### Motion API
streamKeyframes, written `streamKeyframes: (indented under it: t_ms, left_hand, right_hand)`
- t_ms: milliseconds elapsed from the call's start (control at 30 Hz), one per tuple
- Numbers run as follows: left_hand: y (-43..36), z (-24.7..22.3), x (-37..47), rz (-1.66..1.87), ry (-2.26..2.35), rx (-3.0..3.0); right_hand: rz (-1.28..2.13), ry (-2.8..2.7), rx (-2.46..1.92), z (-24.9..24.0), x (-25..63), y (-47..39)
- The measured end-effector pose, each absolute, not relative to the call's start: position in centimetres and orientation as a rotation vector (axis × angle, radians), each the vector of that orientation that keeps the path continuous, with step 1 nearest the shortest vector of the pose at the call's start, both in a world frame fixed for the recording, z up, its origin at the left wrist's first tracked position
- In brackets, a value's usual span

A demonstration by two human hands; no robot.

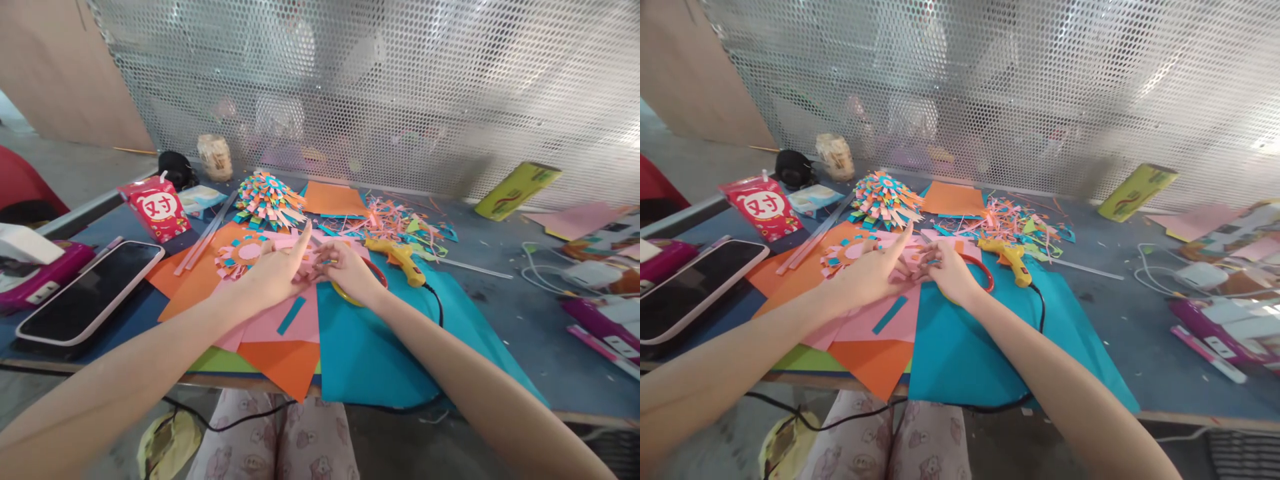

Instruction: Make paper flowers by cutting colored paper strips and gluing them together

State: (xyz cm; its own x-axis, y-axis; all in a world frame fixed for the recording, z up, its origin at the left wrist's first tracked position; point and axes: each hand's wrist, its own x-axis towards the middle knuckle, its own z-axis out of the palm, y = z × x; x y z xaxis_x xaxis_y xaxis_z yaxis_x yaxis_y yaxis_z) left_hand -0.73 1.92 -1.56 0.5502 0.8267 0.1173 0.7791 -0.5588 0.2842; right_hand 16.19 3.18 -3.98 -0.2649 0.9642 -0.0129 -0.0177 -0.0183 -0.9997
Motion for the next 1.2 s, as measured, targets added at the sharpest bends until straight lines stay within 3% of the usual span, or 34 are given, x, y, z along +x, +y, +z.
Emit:
streamKeyframes:
  t_ms: [467, 933, 1200]
  left_hand:
    - [2.2, -2.3, -0.6, 0.386, 1.408, 2.775]
    - [2.3, -2.3, -0.4, 0.350, 1.035, 3.319]
    - [2.5, -1.7, -1.2, 0.297, 1.049, 3.306]
  right_hand:
    - [1.251, -1.437, -1.042, -3.8, 16.8, 3.4]
    - [1.162, -1.432, -1.107, -3.8, 17.6, 4.3]
    - [1.201, -1.383, -1.139, -3.8, 17.3, 4.1]
